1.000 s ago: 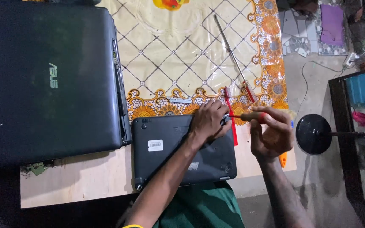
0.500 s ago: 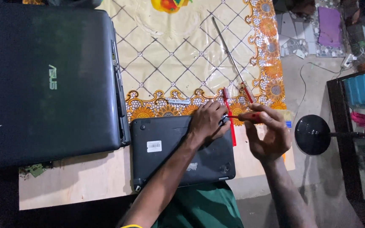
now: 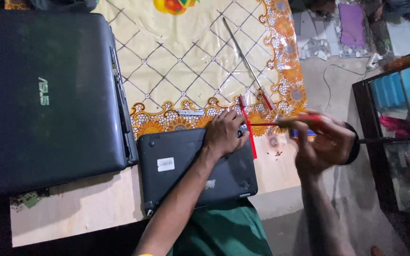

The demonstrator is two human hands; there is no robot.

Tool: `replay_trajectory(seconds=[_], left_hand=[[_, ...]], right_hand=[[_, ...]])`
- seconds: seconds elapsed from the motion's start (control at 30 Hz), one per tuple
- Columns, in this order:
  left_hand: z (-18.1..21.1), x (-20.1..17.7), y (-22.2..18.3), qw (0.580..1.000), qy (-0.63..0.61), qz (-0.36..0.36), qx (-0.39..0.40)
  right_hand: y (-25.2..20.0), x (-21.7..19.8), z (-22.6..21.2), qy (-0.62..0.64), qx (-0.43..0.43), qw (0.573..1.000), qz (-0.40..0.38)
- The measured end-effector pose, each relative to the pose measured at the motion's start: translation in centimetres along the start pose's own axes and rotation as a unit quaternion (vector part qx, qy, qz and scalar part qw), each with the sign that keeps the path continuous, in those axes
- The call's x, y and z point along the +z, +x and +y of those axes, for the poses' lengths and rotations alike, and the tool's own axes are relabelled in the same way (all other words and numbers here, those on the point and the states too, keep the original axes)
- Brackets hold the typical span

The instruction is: The person is reassembling a laptop by aligning the back cover and using a screwdriver to fasten the screws.

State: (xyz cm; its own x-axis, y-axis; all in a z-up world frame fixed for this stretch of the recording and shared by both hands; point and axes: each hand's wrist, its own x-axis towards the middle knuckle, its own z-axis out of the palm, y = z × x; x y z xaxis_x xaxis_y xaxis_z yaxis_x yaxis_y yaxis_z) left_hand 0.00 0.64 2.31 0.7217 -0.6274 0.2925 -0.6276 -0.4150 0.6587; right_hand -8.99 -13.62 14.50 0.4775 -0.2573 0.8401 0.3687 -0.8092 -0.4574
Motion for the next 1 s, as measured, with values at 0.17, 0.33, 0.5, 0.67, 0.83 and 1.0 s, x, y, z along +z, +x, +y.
replay_trajectory(seconds=[0.17,0.33,0.5,0.67,0.83,1.0], left_hand=[[-0.3,0.7,-0.1,1.0,0.0,0.015,0.002],[-0.2,0.3,0.1,0.999,-0.032,-0.019,-0.021],[-0.9,1.5,-0.1,0.999,-0.032,-0.019,-0.022],[-0.7,1.8,-0.1,0.999,-0.03,-0.016,-0.012],[-0.7,1.4,-0.1,0.999,-0.033,-0.015,-0.012],[-0.6,1.4,-0.1,1.0,-0.023,-0.008,-0.007]], right_hand=[[0.9,-2.9,-3.0,-0.01,0.164,0.984,0.066],[-3.5,-6.2,1.1,-0.078,0.291,0.938,-0.173],[-7.7,-6.1,2.8,-0.229,0.394,0.843,-0.285],[-8.5,-6.6,3.0,-0.258,0.373,0.825,-0.337],[-9.0,-6.3,2.7,-0.251,0.393,0.816,-0.341],[-9.4,-6.1,3.0,-0.238,0.397,0.814,-0.351]])
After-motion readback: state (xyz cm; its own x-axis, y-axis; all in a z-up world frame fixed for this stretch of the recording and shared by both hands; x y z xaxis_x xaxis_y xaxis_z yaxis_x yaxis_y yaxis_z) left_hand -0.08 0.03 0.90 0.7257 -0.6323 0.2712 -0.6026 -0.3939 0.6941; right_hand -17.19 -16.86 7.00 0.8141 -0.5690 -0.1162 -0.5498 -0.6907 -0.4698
